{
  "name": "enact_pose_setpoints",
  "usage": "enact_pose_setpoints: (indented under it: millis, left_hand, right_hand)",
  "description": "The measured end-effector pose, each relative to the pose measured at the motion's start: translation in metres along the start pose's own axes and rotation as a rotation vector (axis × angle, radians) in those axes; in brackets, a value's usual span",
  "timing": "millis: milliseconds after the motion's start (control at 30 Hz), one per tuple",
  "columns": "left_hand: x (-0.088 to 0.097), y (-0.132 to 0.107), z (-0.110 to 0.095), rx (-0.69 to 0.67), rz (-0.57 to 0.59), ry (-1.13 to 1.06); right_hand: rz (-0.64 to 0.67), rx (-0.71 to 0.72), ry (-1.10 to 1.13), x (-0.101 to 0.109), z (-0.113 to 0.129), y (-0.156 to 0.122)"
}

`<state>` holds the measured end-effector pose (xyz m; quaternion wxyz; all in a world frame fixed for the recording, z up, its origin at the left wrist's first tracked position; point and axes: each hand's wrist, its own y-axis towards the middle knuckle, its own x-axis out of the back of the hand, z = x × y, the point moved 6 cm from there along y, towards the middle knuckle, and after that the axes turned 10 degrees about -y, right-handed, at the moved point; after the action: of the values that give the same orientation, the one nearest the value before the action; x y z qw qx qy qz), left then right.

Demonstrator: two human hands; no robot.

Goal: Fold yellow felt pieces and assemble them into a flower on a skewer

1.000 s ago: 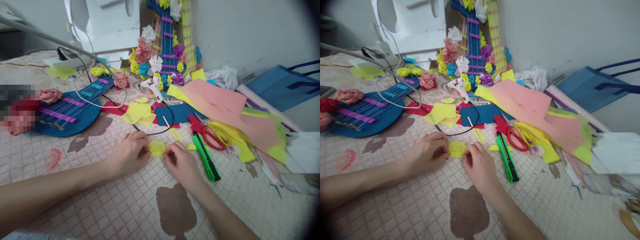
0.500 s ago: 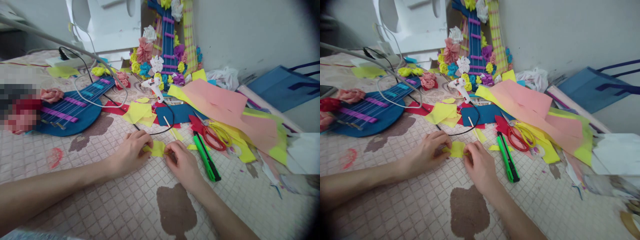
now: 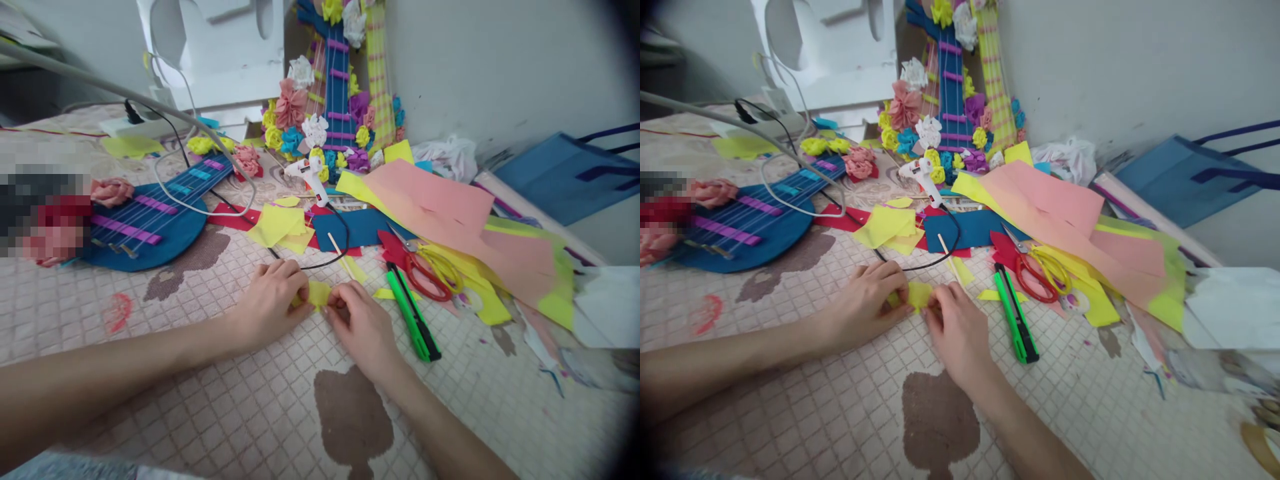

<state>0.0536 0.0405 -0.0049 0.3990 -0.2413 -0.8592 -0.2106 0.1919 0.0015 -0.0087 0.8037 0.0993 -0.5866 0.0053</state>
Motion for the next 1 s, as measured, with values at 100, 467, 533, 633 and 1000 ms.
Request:
enact_pose_setpoints:
  millis: [100, 467, 533, 633, 1000]
  left_hand:
    - [0.003, -0.002, 0.004, 0.008, -0.015, -0.088]
    - [0.009, 0.001, 0.020, 0.076, -0.048, -0.266]
    - [0.010, 0.001, 0.020, 0.064, -0.046, -0.292]
    - [0.011, 0.001, 0.016, 0.040, -0.049, -0.294]
    - [0.012, 0.003, 0.014, 0.106, 0.050, -0.395]
  right_hand:
    - [0.005, 0.007, 0.074, 0.002, -0.004, -0.001]
    - [0.053, -0.025, 0.178, 0.003, -0.011, -0.001]
    - [0.052, -0.027, 0.164, 0.004, -0.011, 0.000]
    - [0.041, -0.026, 0.141, 0.006, -0.010, 0.000]
    - [0.064, -0.004, 0.129, 0.010, -0.005, -0.001]
